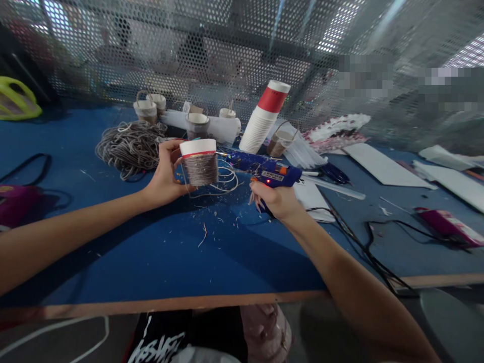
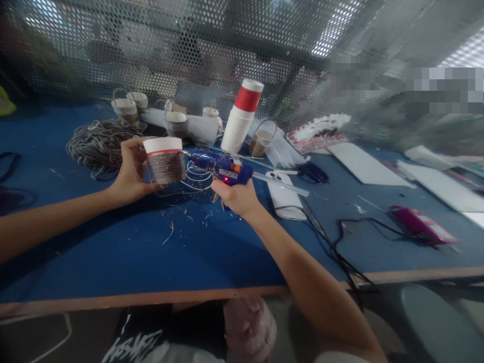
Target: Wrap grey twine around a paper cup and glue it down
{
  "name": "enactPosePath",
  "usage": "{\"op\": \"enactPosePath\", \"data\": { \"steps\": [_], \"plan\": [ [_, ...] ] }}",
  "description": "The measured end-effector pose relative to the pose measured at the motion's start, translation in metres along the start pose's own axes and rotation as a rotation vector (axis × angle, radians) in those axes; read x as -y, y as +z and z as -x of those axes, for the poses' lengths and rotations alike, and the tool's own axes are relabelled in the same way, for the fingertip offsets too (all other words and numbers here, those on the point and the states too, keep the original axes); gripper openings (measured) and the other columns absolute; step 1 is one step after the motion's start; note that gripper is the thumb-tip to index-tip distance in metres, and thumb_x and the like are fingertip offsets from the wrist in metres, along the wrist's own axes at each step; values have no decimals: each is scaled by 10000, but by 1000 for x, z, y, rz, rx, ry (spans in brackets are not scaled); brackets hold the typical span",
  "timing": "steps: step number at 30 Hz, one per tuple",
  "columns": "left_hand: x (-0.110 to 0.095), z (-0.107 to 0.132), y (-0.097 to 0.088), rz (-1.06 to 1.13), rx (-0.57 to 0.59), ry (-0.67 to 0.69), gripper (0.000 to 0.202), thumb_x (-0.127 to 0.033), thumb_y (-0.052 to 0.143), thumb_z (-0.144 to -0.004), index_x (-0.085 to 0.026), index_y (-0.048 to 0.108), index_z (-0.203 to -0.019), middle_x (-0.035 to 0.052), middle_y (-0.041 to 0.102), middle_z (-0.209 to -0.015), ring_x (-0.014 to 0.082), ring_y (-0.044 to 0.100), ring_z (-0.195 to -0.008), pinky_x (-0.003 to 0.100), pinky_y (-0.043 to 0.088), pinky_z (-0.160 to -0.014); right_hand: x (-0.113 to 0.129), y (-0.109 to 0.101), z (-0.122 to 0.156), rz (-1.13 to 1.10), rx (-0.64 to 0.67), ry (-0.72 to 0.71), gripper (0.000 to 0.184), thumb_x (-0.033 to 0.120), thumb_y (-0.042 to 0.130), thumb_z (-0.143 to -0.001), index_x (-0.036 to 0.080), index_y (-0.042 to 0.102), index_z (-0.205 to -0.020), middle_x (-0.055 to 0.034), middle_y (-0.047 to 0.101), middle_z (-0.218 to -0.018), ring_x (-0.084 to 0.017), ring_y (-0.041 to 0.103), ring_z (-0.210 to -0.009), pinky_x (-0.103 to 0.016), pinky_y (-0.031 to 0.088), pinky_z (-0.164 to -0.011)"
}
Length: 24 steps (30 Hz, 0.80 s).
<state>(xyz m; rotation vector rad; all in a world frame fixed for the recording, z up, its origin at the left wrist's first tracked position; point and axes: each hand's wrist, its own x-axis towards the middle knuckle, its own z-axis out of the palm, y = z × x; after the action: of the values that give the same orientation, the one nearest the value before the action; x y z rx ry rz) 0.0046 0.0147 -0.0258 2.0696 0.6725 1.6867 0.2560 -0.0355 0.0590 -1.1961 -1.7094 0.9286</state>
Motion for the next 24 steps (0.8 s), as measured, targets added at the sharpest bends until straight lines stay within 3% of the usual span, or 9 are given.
{"op": "enactPosePath", "data": {
  "steps": [5,11,14,19,24],
  "plan": [
    [-1,1,0,19,1,-30,823,-537,854,-678,-321,316,-1262,101,448,-1347,280,542,-1290,454,552,-1000,-2,-1,-1,26,-21,-24,252,219,554,-662,246,463,-428,40,460,-361,-127,457,-354,-292,413,-414],
    [-1,-2,3,52,-22,28,798,-561,854,-667,-357,365,-1263,51,453,-1303,232,550,-1231,401,564,-953,-4,-2,-4,117,-4,-31,301,206,544,-698,244,428,-422,34,449,-374,-128,456,-381,-293,424,-439],
    [-2,-3,3,71,-21,45,815,-548,865,-660,-342,368,-1273,64,453,-1304,250,543,-1249,405,562,-962,-6,-2,-9,328,-41,17,292,191,549,-721,242,412,-468,20,472,-436,-147,506,-465,-301,453,-504],
    [-4,-1,-1,-92,-3,3,816,-497,840,-698,-317,378,-1346,97,447,-1332,276,526,-1259,483,523,-1037,-9,-8,-14,905,-204,78,56,253,596,-774,197,591,-778,-109,660,-798,-275,645,-773,-402,502,-697],
    [-6,-1,-5,-365,-20,17,889,-521,842,-669,-274,405,-1404,108,438,-1306,312,438,-1275,566,437,-1122,-9,-14,-14,1210,17,243,444,474,630,-839,65,625,-1012,-258,656,-981,-418,624,-1017,-464,513,-757]
  ]
}}
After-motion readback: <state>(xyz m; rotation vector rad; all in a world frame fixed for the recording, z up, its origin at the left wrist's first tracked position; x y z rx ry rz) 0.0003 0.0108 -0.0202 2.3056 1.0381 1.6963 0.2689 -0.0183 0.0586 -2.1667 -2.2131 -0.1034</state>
